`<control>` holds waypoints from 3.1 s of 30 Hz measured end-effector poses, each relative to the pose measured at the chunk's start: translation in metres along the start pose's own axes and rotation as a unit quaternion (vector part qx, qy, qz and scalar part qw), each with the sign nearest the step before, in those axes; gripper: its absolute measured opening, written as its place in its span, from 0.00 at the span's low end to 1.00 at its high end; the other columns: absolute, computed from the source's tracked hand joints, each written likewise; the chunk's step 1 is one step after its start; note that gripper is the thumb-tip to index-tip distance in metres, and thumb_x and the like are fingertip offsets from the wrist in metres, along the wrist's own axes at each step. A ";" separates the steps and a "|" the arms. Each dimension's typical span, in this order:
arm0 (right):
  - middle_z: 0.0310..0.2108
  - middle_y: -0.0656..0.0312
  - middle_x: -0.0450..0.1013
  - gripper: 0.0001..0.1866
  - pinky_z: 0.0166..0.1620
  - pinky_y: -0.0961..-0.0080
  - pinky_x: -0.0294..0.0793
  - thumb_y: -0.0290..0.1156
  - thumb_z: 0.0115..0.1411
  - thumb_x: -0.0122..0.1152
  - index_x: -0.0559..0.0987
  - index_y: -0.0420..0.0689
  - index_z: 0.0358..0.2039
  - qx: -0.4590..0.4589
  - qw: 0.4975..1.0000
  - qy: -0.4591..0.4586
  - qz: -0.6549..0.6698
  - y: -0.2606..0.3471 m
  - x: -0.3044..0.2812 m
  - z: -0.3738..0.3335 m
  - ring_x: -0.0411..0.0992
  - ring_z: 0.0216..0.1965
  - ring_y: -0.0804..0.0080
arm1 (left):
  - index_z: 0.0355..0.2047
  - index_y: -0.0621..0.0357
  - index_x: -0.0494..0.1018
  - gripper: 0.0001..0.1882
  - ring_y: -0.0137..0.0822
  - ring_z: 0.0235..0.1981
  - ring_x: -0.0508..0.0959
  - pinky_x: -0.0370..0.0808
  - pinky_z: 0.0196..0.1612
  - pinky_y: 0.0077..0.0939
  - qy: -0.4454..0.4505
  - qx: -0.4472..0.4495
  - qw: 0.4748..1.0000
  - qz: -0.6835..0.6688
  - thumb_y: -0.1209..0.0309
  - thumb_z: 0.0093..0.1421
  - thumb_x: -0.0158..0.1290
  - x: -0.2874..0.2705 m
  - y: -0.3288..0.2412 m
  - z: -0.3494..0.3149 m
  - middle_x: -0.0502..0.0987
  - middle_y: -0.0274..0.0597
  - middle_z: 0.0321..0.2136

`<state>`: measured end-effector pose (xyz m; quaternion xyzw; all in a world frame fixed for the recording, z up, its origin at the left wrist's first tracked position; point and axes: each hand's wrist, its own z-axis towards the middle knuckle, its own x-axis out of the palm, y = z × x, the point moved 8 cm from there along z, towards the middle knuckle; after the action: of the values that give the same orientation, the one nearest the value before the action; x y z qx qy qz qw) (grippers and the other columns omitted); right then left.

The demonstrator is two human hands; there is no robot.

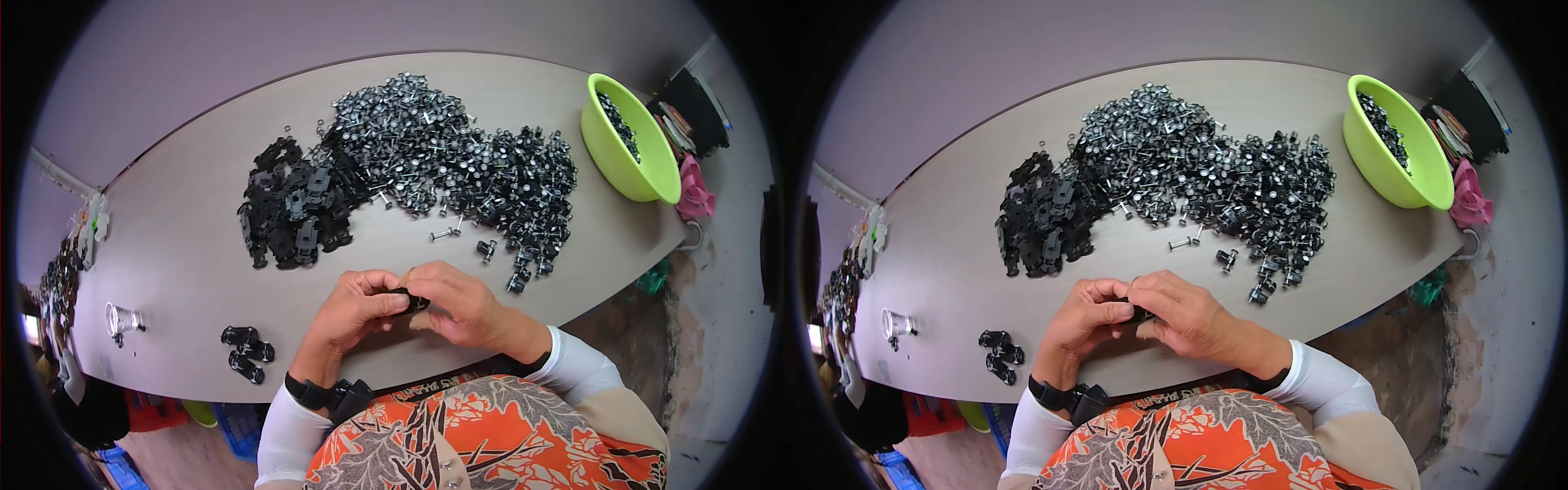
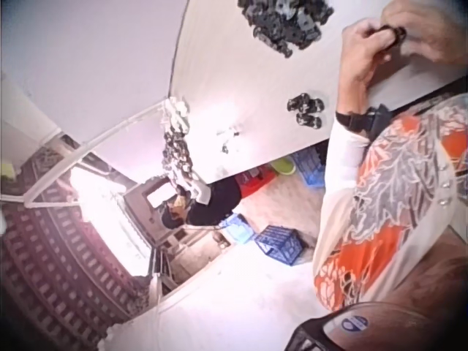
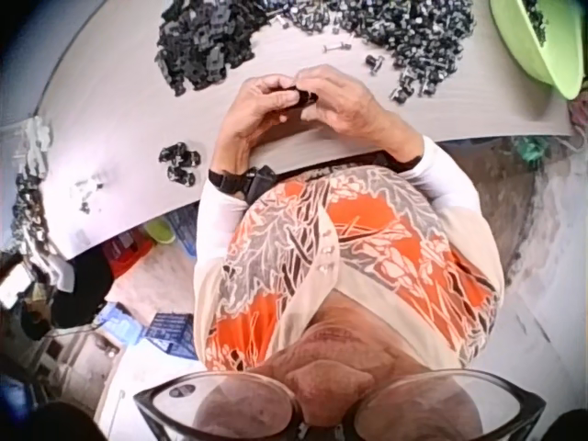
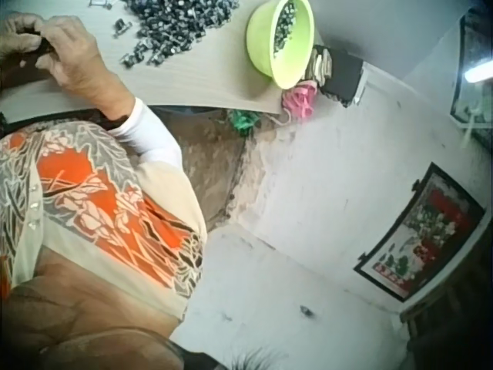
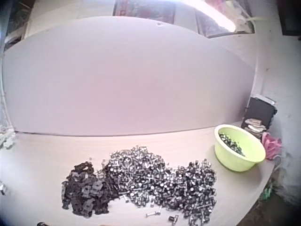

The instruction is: The person assembles small black plastic components with metal fasteners at a table. They repeatedly pick up a plastic piece, insert a metal fastener, and place the assembled unit on the table. The process is continuous and repetitive throughout the clip.

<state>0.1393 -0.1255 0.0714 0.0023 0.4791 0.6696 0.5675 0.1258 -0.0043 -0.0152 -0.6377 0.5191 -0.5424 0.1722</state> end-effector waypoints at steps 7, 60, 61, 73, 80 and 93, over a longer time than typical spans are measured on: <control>0.33 0.57 0.70 0.11 0.37 0.63 0.73 0.18 0.47 0.58 0.75 0.39 0.33 0.157 0.946 0.073 -0.273 -0.059 -0.053 -0.016 0.72 0.36 0.57 | 0.36 0.69 0.74 0.07 0.31 0.25 0.81 0.79 0.26 0.19 -0.051 -0.022 0.998 0.030 0.78 0.57 0.56 -0.003 0.002 0.002 0.78 0.44 0.28; 0.31 0.56 0.66 0.03 0.30 0.63 0.74 0.26 0.53 0.59 0.75 0.42 0.26 0.158 0.949 0.016 -0.271 -0.059 -0.014 0.015 0.72 0.32 0.59 | 0.21 0.59 0.64 0.12 0.21 0.17 0.71 0.66 0.18 0.16 -0.290 0.160 0.923 0.195 0.80 0.50 0.59 -0.056 -0.039 -0.118 0.71 0.33 0.19; 0.30 0.56 0.66 0.03 0.30 0.63 0.74 0.26 0.53 0.59 0.75 0.42 0.25 0.147 0.947 0.021 -0.285 -0.062 -0.008 0.016 0.72 0.32 0.59 | 0.20 0.59 0.64 0.12 0.20 0.17 0.70 0.65 0.18 0.16 -0.319 0.140 0.907 0.236 0.80 0.49 0.59 -0.067 -0.041 -0.132 0.71 0.32 0.18; 0.28 0.54 0.68 0.02 0.29 0.57 0.72 0.20 0.49 0.54 0.72 0.41 0.25 0.125 0.960 0.078 -0.240 -0.070 0.002 0.009 0.72 0.26 0.52 | 0.29 0.65 0.74 0.12 0.42 0.23 0.74 0.70 0.29 0.33 -0.428 0.271 0.589 0.630 0.71 0.49 0.62 -0.039 -0.114 -0.111 0.75 0.46 0.29; 0.29 0.53 0.70 0.10 0.30 0.58 0.72 0.21 0.47 0.54 0.74 0.41 0.33 0.142 0.963 0.097 -0.205 -0.075 0.002 -0.004 0.72 0.27 0.50 | 0.39 0.63 0.70 0.15 0.51 0.37 0.76 0.74 0.38 0.42 -0.377 0.171 0.577 0.704 0.74 0.51 0.58 -0.040 -0.096 -0.028 0.72 0.50 0.35; 0.40 0.52 0.66 0.10 0.35 0.59 0.73 0.18 0.50 0.56 0.72 0.37 0.34 0.147 0.973 0.140 -0.111 -0.051 0.004 -0.002 0.71 0.32 0.50 | 0.41 0.64 0.69 0.19 0.25 0.21 0.75 0.76 0.24 0.18 -0.299 0.147 0.923 0.194 0.87 0.46 0.49 -0.056 -0.057 -0.039 0.73 0.39 0.31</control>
<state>0.1750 -0.1285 0.0355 -0.0612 0.6440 0.5187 0.5590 0.1264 0.0793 0.0144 -0.6250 0.4714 -0.3525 0.5128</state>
